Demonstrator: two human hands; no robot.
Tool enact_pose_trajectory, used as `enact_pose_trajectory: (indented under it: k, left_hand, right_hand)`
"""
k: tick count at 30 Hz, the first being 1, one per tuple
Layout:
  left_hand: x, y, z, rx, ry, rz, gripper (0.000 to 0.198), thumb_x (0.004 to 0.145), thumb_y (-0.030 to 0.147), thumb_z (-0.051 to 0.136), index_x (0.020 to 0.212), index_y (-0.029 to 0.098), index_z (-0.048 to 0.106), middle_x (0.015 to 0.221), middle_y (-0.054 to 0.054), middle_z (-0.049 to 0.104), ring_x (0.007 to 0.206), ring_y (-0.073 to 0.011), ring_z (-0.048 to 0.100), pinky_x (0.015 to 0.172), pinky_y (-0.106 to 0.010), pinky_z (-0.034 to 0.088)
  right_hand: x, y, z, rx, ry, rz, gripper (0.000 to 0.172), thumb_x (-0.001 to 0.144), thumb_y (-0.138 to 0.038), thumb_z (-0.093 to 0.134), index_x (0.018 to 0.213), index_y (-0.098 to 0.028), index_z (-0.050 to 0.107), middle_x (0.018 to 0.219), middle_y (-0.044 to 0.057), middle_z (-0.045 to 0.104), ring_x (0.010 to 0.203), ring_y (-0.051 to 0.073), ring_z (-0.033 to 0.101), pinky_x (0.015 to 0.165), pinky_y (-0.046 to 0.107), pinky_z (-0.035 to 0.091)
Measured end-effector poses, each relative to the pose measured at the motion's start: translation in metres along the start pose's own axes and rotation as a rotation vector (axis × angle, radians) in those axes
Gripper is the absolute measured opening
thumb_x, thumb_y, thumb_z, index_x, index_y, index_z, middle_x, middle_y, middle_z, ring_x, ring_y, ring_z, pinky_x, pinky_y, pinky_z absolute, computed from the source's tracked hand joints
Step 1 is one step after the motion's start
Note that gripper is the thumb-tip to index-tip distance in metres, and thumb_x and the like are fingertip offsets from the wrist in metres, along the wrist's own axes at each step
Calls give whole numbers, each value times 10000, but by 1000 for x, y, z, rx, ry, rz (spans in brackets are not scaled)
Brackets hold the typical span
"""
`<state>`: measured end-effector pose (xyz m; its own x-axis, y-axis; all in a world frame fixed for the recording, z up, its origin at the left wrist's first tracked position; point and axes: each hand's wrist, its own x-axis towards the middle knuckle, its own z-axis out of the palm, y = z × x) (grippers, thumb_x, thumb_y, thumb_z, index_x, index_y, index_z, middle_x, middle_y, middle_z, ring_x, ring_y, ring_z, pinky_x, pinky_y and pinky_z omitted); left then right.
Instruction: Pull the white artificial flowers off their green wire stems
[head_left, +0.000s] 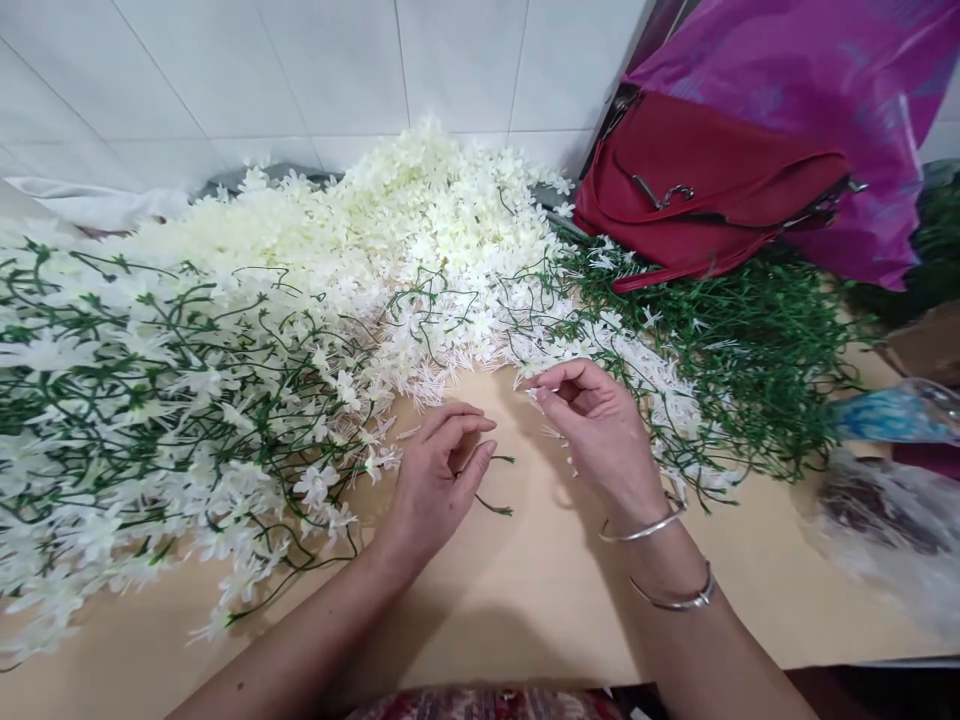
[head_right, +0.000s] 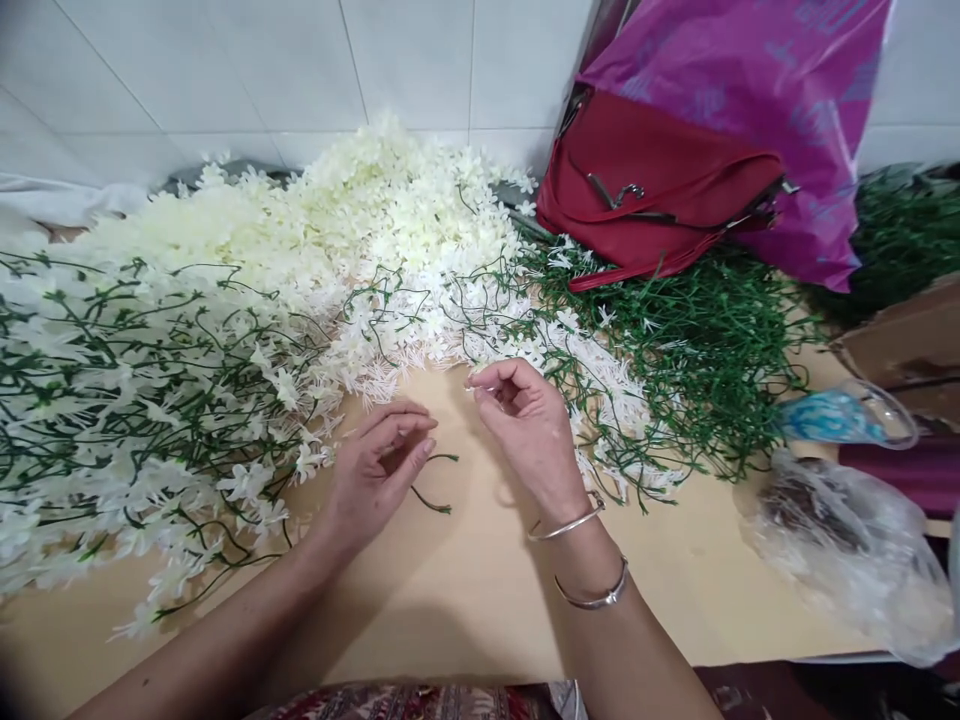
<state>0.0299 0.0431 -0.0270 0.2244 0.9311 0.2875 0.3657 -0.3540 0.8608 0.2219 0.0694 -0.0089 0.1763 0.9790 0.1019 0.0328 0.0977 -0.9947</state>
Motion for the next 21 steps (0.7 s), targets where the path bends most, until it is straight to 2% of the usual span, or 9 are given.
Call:
enact_pose_trajectory:
  k: [3,6,8,11,13,17,21]
  left_hand:
    - [8,-4,-1,29,68,2,173,985,185,607,1137,194,691,1187,-106,666,959,-165,698,776,-262,597]
    - [25,-11,-1,158,133,59,198,990,159,584,1164,195,671,1217,-106,653,920,-156,705,784,-281,617]
    - [40,-15,0,268,161,141,223,990,142,573,1193,193,652,1241,-117,647,991,-185,708,841,-323,626]
    - [61,-21,5,416,183,271,244,998,112,551,1217,184,633,1238,-127,655,1137,-228,675,1005,-392,588]
    - [72,-24,11,483,165,326,243,1009,102,537,1221,173,630,1240,-128,663,1173,-232,659,1062,-394,553]
    - [84,-35,19,592,100,312,258,1026,101,505,1241,173,629,1258,-123,664,1160,-239,656,1023,-384,553]
    - [87,-41,15,610,95,287,193,1034,121,496,1067,180,677,1139,-113,687,1078,-245,666,960,-388,555]
  right_hand:
    - [0,0,2,17,-11,-6,98,821,-248,761,864,-222,677,877,17,722,830,174,661,798,322,516]
    - [0,-1,2,31,9,-2,139,795,-268,796,875,-226,691,845,0,690,762,149,620,749,296,504]
    - [0,-1,2,55,37,18,216,772,-282,827,942,-232,703,839,-6,683,757,147,614,741,291,501]
    - [2,1,0,92,62,65,346,756,-316,859,1054,-239,703,827,-7,695,764,155,629,751,299,510]
    - [3,3,-1,93,70,62,325,754,-331,864,1026,-231,718,843,5,702,783,161,640,768,306,518]
    - [6,7,-2,65,74,-15,194,764,-315,848,891,-214,741,936,32,698,854,174,653,823,324,525]
    - [6,10,-2,18,55,-83,121,813,-312,810,845,-213,748,962,39,686,867,180,645,828,333,511]
